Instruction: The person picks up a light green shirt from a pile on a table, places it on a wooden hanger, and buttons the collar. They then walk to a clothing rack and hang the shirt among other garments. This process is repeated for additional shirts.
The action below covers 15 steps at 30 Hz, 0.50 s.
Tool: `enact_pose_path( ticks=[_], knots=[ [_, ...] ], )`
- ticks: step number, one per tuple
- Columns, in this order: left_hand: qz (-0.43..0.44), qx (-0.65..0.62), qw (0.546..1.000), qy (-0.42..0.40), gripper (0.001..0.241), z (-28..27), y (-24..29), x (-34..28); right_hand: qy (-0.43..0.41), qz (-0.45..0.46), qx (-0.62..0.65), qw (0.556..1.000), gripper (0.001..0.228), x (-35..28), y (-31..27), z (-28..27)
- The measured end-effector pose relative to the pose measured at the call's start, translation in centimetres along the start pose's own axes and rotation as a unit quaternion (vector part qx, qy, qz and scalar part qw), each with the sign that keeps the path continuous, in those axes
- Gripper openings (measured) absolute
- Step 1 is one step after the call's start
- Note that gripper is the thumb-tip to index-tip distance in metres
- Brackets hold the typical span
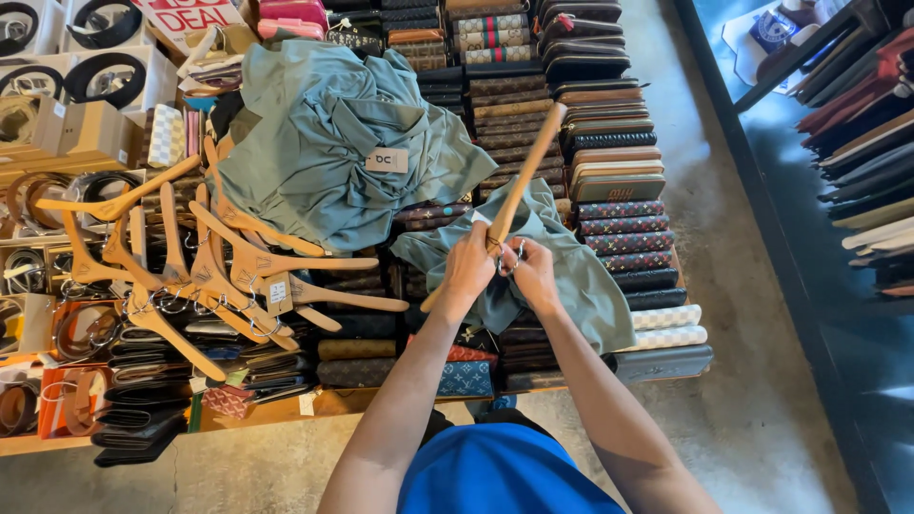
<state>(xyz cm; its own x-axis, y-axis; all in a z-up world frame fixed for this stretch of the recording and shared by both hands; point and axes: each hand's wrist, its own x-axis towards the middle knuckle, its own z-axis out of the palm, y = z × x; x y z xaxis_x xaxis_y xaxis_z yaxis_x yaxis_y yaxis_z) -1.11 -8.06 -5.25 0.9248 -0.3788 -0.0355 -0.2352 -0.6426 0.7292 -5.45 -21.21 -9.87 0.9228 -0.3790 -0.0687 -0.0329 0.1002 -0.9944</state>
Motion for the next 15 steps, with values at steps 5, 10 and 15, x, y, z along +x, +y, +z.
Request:
enact_pose_path(
  ticks=[5,10,15],
  knots=[
    [-0.093,-0.055,0.994,-0.002,0.023,-0.1,1.7,-1.6,0.023,0.059,-0.002,0.998,0.013,0.3,2.7,0.7],
    [-0.122,-0.089,0.988,0.008,0.028,2.3,-0.2,-0.6,0.05,0.039,-0.057,0.996,0.024,1.0,4.6,-0.6],
    [-0.141,-0.19,0.971,0.045,0.034,5.4,-3.9,-0.5,0.046,0.047,-0.019,0.998,0.031,-0.6,3.4,-0.1]
  ],
)
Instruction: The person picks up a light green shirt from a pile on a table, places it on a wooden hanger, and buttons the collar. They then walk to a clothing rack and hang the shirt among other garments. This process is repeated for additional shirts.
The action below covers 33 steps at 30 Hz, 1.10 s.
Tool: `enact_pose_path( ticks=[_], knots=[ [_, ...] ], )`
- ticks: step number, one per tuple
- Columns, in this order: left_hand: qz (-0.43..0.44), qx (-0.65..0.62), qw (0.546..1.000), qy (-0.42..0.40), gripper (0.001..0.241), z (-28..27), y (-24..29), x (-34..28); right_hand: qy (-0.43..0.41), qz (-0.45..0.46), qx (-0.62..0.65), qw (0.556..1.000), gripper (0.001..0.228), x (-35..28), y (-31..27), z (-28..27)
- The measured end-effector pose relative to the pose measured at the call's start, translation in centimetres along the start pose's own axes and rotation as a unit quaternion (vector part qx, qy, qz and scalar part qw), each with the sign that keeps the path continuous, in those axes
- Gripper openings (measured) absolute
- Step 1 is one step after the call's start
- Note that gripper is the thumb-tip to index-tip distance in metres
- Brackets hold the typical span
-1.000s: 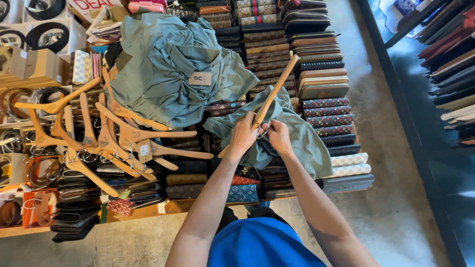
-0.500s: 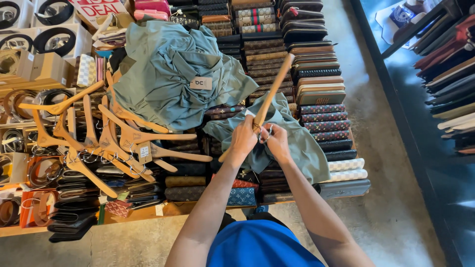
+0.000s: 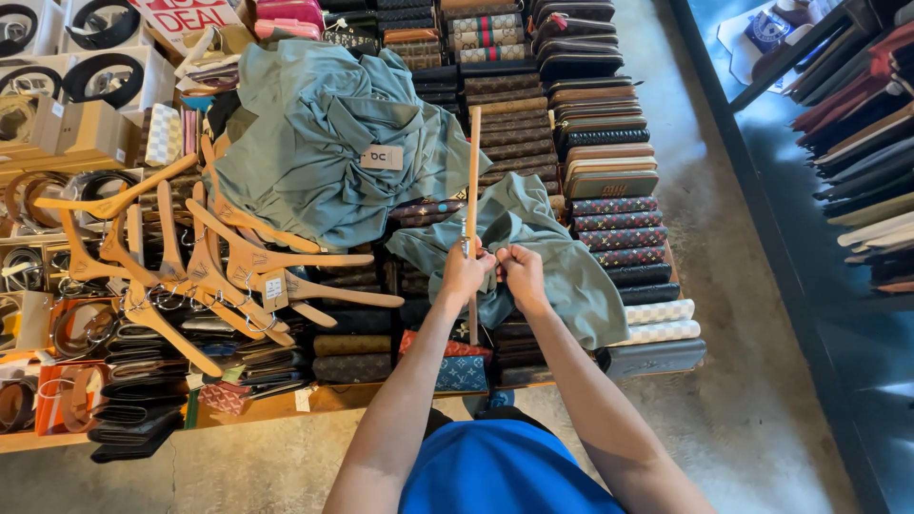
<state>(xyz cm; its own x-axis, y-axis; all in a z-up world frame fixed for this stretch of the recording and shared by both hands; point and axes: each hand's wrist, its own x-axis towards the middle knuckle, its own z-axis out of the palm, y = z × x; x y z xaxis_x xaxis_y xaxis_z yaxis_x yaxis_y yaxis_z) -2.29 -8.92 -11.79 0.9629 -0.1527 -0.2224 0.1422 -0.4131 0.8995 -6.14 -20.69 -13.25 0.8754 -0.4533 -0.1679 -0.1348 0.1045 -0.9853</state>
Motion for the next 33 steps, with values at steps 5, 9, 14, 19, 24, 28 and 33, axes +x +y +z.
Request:
enact_pose_path(
  ticks=[5,9,14,19,24,28,33],
  knots=[
    [-0.015,-0.131,0.99,0.048,0.035,1.1,-2.8,-0.1,-0.034,0.058,0.106,0.992,0.018,-0.5,1.4,-0.2],
    [-0.03,-0.135,0.988,0.063,0.036,0.2,-2.4,-1.3,-0.039,0.076,0.113,0.99,0.016,-1.0,1.7,-0.1],
    [-0.007,0.038,0.999,0.017,0.037,-2.7,3.9,-5.2,-0.035,-0.006,0.03,0.999,0.022,-2.0,-0.2,0.2],
    [-0.025,-0.079,0.994,0.072,0.025,0.3,-0.1,-2.2,-0.044,-0.027,0.083,0.995,0.019,-3.7,-1.3,0.1],
    [-0.042,-0.312,0.941,0.121,0.034,2.8,-1.9,-1.4,-0.006,-0.107,0.019,0.994,0.026,-4.4,-3.1,-0.3],
    [-0.014,-0.262,0.959,0.11,0.033,2.4,-0.9,-1.5,0.024,-0.07,0.046,0.996,0.026,-3.5,-2.4,0.1],
    [0.008,-0.18,0.976,0.122,0.026,3.4,-3.1,-1.8,0.05,0.023,0.152,0.987,0.024,-1.8,-1.8,-0.4]
  ],
)
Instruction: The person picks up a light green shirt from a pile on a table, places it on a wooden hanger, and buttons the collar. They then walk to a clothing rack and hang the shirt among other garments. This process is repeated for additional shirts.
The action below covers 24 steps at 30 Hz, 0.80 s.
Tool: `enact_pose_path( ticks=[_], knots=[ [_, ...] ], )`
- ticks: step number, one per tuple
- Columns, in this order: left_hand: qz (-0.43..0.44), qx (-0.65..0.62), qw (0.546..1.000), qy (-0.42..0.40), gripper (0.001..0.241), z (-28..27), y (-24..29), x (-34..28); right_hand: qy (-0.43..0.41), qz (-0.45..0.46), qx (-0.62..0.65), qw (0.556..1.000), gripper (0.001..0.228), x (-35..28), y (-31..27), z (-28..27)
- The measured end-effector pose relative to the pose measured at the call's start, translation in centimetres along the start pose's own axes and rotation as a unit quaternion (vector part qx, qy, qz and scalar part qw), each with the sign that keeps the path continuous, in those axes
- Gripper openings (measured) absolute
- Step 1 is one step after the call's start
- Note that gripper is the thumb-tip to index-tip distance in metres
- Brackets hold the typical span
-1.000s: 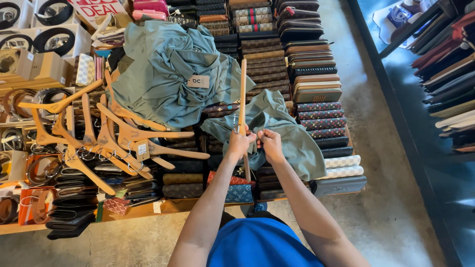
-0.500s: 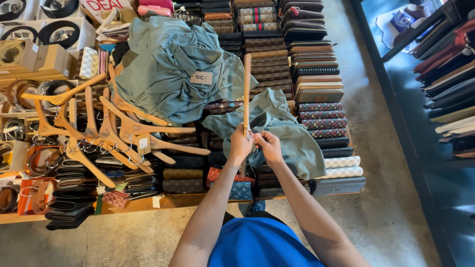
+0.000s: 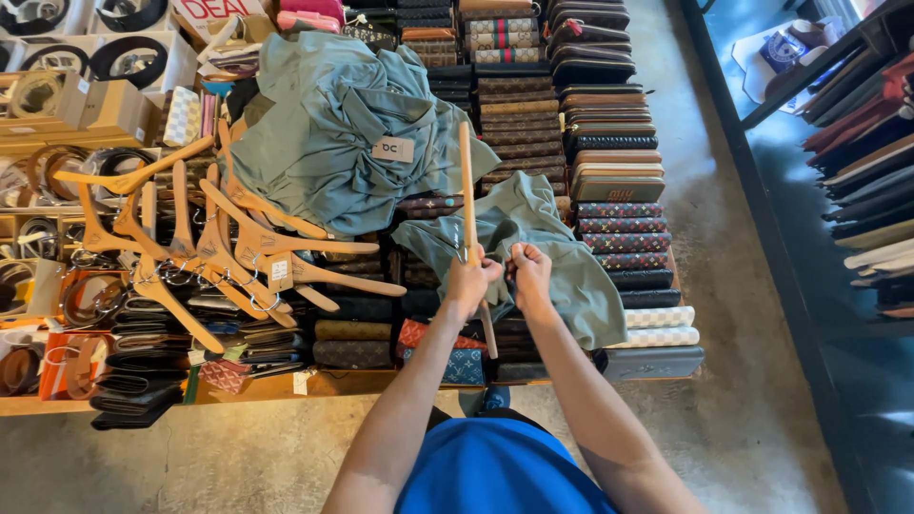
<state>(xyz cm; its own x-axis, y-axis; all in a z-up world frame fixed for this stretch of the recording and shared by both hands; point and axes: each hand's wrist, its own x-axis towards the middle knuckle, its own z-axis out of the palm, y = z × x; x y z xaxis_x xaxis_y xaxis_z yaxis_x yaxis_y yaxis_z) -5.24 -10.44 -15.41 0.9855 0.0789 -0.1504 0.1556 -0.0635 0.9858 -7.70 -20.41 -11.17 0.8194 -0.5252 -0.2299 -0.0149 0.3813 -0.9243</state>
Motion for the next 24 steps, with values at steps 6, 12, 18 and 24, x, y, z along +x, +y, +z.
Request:
enact_pose_path(
  ticks=[6,12,18,24],
  knots=[
    [-0.038,0.078,0.995,-0.046,0.029,-4.9,3.0,0.8,-0.039,-0.054,-0.126,0.99,0.02,2.5,-0.6,-4.2],
    [-0.043,0.227,0.968,-0.095,0.025,-9.1,5.9,0.7,-0.017,-0.172,-0.51,0.843,0.042,1.9,-2.6,-5.1],
    [0.245,0.254,0.932,-0.084,0.045,-9.7,12.7,-2.7,-0.155,-0.245,-0.602,0.744,0.011,5.2,-1.4,-1.7],
    [0.179,0.288,0.933,-0.119,0.056,-12.7,17.4,-4.8,-0.192,-0.093,-0.692,0.689,0.017,11.7,4.0,-3.8]
  ],
)
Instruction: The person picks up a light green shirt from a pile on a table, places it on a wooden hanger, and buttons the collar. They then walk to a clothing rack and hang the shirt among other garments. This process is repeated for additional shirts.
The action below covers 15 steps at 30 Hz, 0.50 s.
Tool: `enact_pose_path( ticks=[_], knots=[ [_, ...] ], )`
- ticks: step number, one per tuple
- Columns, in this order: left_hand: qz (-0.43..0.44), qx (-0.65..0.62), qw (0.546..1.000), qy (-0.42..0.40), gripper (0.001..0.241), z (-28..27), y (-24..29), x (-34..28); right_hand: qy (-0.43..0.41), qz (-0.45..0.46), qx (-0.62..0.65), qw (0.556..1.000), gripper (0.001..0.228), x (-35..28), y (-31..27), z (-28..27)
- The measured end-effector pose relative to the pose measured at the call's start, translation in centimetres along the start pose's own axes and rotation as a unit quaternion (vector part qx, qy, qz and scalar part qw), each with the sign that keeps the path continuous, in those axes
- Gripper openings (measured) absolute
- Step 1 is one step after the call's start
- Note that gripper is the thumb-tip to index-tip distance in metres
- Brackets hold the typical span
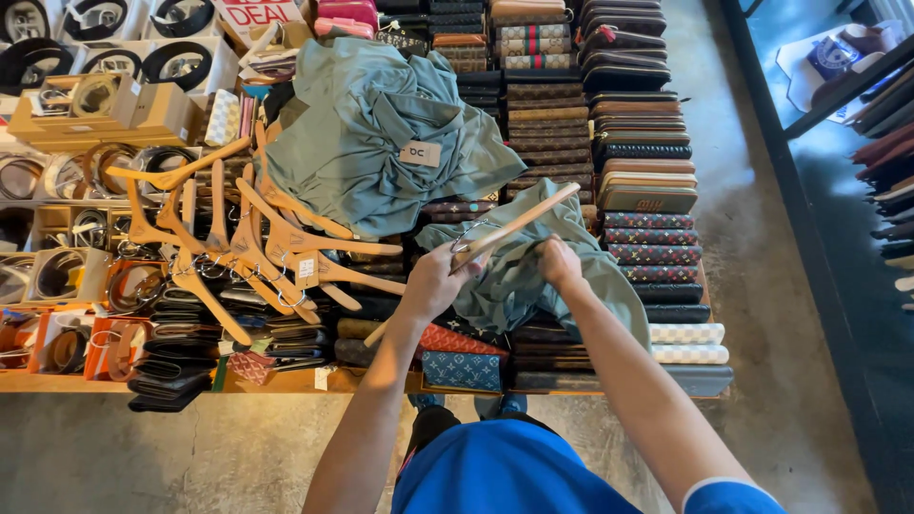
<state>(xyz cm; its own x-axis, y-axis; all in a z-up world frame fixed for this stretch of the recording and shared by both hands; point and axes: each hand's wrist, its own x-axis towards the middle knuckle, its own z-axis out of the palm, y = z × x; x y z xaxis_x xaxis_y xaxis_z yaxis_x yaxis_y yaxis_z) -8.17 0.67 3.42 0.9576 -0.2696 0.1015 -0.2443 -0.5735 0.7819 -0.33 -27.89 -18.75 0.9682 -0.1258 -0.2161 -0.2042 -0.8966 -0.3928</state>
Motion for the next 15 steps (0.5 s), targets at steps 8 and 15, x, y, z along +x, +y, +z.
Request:
enact_pose_path(
  ticks=[8,15],
  knots=[
    [-0.074,-0.109,0.991,-0.02,0.045,0.5,-2.0,-0.2,0.032,-0.07,0.014,0.997,0.046,3.3,4.2,-3.8],
    [-0.039,-0.189,0.981,0.021,0.039,2.6,-0.6,0.0,0.056,-0.086,0.054,0.993,0.068,-0.2,-0.5,-15.1]
  ],
)
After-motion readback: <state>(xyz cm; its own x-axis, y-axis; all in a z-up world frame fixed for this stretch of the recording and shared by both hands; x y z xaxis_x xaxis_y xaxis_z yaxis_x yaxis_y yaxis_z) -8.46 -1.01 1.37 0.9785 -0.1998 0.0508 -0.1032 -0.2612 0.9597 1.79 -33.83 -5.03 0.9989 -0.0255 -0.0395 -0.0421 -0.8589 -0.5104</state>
